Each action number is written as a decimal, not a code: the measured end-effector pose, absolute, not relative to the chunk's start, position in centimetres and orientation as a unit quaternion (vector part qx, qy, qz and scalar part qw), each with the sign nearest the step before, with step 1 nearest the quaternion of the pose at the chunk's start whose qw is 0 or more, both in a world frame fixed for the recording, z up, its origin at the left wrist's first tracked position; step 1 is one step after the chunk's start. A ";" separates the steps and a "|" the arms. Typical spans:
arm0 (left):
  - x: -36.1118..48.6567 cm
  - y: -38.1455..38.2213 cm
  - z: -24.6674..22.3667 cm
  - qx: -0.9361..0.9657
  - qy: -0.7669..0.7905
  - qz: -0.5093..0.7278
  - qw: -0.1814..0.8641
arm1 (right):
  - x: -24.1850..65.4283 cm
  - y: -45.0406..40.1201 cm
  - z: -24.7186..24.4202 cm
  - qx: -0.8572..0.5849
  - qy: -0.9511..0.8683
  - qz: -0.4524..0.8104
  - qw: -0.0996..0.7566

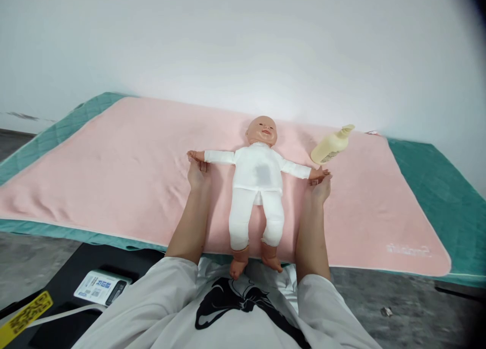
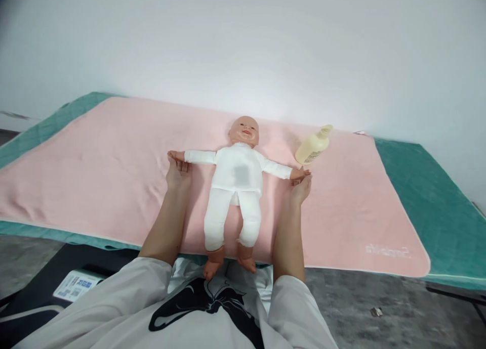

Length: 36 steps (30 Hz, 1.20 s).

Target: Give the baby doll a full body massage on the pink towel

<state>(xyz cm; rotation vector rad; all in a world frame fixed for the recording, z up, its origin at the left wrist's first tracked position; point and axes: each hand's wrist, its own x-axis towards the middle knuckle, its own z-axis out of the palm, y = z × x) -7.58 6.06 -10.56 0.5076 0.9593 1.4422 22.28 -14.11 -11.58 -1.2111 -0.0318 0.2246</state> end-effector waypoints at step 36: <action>-5.9 1.1 -5.8 0.514 0.267 0.674 0.459 | 17.9 -13.8 -6.7 -0.513 -0.294 -0.055 0.804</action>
